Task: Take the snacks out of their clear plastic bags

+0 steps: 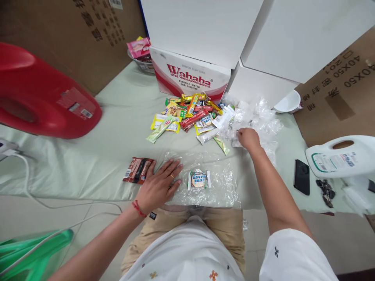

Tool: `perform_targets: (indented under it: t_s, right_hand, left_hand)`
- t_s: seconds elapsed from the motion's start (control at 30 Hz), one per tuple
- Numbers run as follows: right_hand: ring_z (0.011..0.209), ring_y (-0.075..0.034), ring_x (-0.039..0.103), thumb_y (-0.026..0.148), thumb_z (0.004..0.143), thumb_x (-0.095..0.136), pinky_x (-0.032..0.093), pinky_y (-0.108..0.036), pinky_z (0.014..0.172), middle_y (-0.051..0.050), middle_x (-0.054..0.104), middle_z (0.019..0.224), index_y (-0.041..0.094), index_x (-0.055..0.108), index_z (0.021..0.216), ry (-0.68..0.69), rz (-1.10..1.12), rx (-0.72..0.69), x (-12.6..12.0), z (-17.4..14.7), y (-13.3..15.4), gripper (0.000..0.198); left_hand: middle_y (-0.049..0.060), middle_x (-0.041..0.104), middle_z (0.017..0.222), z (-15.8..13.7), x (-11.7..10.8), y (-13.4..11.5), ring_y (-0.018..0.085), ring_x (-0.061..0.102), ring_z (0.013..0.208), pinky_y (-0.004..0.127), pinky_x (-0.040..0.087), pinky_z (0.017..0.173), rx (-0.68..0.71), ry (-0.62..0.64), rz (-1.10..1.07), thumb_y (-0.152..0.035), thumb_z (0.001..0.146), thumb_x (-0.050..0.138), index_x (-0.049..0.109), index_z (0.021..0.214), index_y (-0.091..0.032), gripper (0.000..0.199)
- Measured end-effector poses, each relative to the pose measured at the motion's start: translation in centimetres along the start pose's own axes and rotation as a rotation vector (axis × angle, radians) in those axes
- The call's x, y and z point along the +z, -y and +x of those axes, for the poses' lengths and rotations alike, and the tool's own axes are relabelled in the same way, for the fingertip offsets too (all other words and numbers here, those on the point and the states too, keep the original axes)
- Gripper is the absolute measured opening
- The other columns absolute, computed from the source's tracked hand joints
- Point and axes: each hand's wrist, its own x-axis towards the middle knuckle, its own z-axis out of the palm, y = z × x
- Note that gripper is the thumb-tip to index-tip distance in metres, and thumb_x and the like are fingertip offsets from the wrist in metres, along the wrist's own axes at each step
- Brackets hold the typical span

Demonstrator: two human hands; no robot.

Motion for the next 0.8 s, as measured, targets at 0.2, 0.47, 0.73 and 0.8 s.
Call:
perform_targets:
  t_s: [0.2,0.47,0.73,0.8]
  right_hand:
    - [0.117,-0.034,0.054,0.040,0.103,0.046,0.045,-0.049,0.101,-0.015,0.070,0.116,0.019,0.073,0.116,-0.143,0.066,-0.235,-1.3,1.4,8.0,0.037]
    - [0.133,-0.043,0.041,0.046,0.093,0.070,0.039,-0.059,0.106,-0.023,0.059,0.137,0.012,0.058,0.138,-0.003,0.008,-0.119,1.0,3.2,15.8,0.058]
    - [0.114,-0.035,0.059,0.048,0.091,0.069,0.046,-0.046,0.097,-0.016,0.066,0.119,0.018,0.062,0.141,0.017,0.172,-0.191,-6.3,-8.3,12.2,0.059]
    - [0.104,-0.029,0.063,0.050,0.093,0.066,0.049,-0.039,0.091,-0.012,0.067,0.111,0.019,0.067,0.134,0.126,0.261,-0.170,-6.6,-12.7,12.4,0.051]
  left_hand:
    - [0.006,0.049,0.162,0.1,0.0,0.1,0.030,0.046,0.151,0.067,0.014,0.129,0.007,0.004,0.022,-0.039,0.107,0.044,0.051,0.154,-0.032,0.048]
    - [0.006,0.049,0.163,0.1,0.1,0.0,0.029,0.044,0.152,0.067,0.011,0.129,-0.006,0.036,0.015,-0.041,0.107,0.043,0.051,0.153,-0.030,0.048]
    - [0.005,0.049,0.162,0.1,0.0,0.0,0.028,0.043,0.153,0.065,0.013,0.129,-0.021,0.013,-0.025,-0.041,0.107,0.043,0.052,0.152,-0.031,0.047]
    - [0.005,0.049,0.163,0.2,0.0,0.0,0.029,0.044,0.152,0.065,0.013,0.129,-0.024,0.014,-0.032,-0.040,0.107,0.044,0.053,0.152,-0.031,0.047]
